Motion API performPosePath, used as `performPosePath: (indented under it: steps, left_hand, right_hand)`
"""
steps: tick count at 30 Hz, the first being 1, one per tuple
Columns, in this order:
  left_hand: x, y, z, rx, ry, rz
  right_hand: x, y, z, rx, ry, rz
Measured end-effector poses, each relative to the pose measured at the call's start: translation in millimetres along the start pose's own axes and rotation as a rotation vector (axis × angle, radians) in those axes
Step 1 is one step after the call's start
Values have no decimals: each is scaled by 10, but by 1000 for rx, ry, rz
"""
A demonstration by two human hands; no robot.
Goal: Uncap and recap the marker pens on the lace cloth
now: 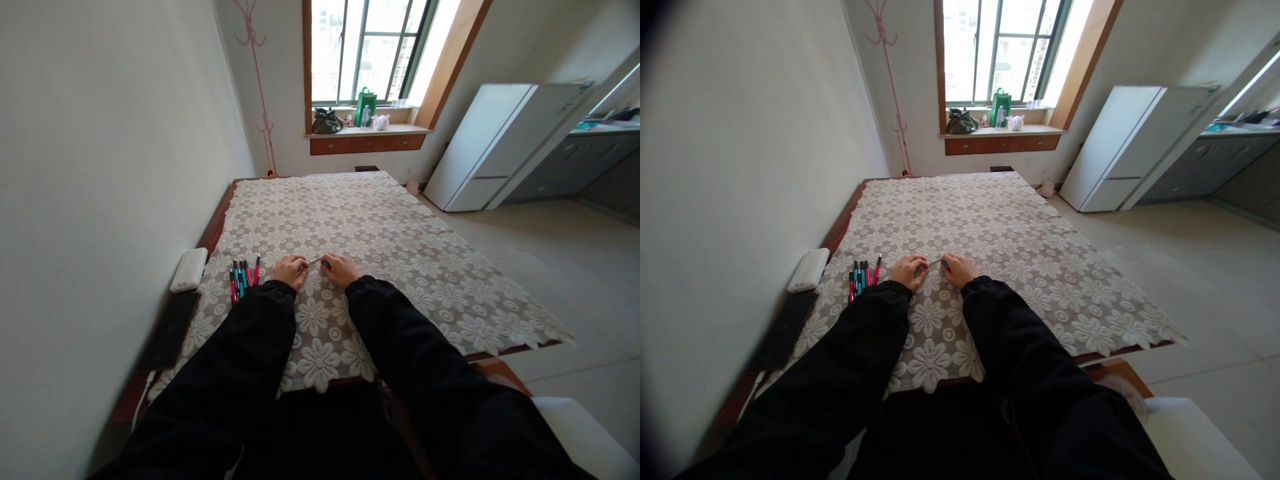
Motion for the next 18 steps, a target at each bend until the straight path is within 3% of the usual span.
performPosePath:
  steps: [6, 9, 14, 18]
  left_hand:
    - [-71, 22, -171, 229, 91, -140]
    - [-105, 67, -264, 342, 121, -194]
    - [-133, 103, -314, 376, 148, -209]
    - [-124, 109, -321, 398, 198, -201]
  right_hand:
    - [-72, 24, 4, 25, -441, -139]
    - [-67, 25, 62, 0, -596, -142]
    - [-27, 56, 157, -28, -719, -65]
    - [-37, 73, 149, -37, -688, -91]
Point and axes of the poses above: each hand's wrist, its own y-axis away from the middle knuckle, its own x-axis out of the palm, z = x × y, the point moved 9 cm from there along -y, towards the middle knuckle, and after that the axes turned 8 degrees about y, right-handed, at the moved point
